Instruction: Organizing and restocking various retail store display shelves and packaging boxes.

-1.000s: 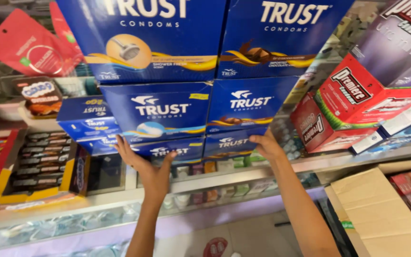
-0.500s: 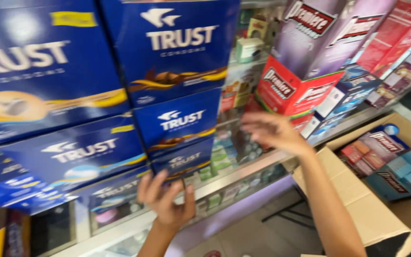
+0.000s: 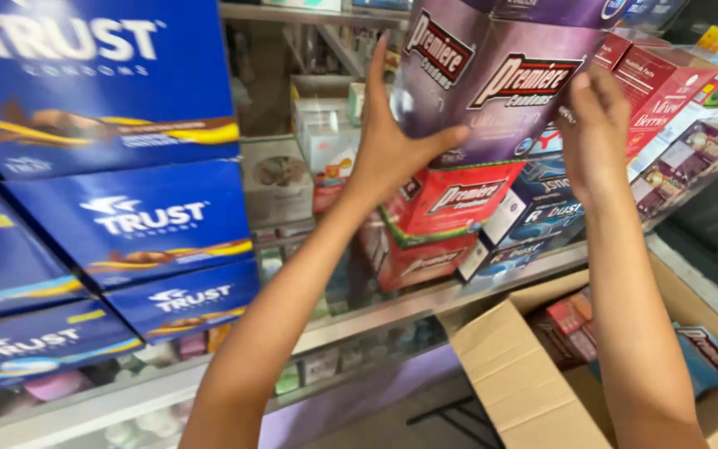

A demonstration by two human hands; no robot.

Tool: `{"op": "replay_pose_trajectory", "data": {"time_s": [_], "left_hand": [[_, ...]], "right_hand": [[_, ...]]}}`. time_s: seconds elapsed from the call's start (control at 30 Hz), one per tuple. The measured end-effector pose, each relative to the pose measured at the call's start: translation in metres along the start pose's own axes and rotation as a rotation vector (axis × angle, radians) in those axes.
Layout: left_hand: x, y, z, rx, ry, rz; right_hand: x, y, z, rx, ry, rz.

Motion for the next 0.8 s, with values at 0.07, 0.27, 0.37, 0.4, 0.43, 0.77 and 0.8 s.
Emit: {"op": "replay_pose_trajectory", "data": {"time_s": [0.07, 0.27, 0.37, 0.4, 0.43, 0.77, 0.8], "left_hand": [[-0.011, -0.016, 0.001, 0.019, -0.020, 0.026], [-0.022, -0.032, -0.001, -0.087, -0.075, -0.002], [-0.024, -0.028, -0.004, -0.053, -0.083, -0.037], [-0.027, -0.025, -0.007, -0.032, -0.103, -0.053], [-0.030, -0.021, -0.011, -0.045, -0.108, -0.056], [-0.040, 0.037, -0.055, -0.239, -0.125, -0.145], [-0.039, 0.046, -0.058, -0.222, -0.134, -0.166]], "right_hand": [[0.002, -0.014, -0.006, -0.029, -0.069, 0.064], [-0.006, -0.023, -0.019, -0.095, -0.038, 0.215], [-0.006, -0.034, -0.011, -0.100, 0.026, 0.259], [-0.007, -0.041, -0.004, -0.121, 0.030, 0.266], [-0.009, -0.044, -0.004, -0.133, 0.034, 0.274], [-0.017, -0.088, 0.022, -0.220, 0.014, 0.320], [-0.011, -0.101, 0.031, -0.254, 0.038, 0.370]]}}
Point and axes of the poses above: each hand's wrist, its own x-axis away from the middle knuckle, its own y-axis out of the back of the hand, z = x × y, the point moved 9 cm from there along -x, towards the middle knuckle, and after that the axes turned 10 degrees about -x, right-handed, at the moved point
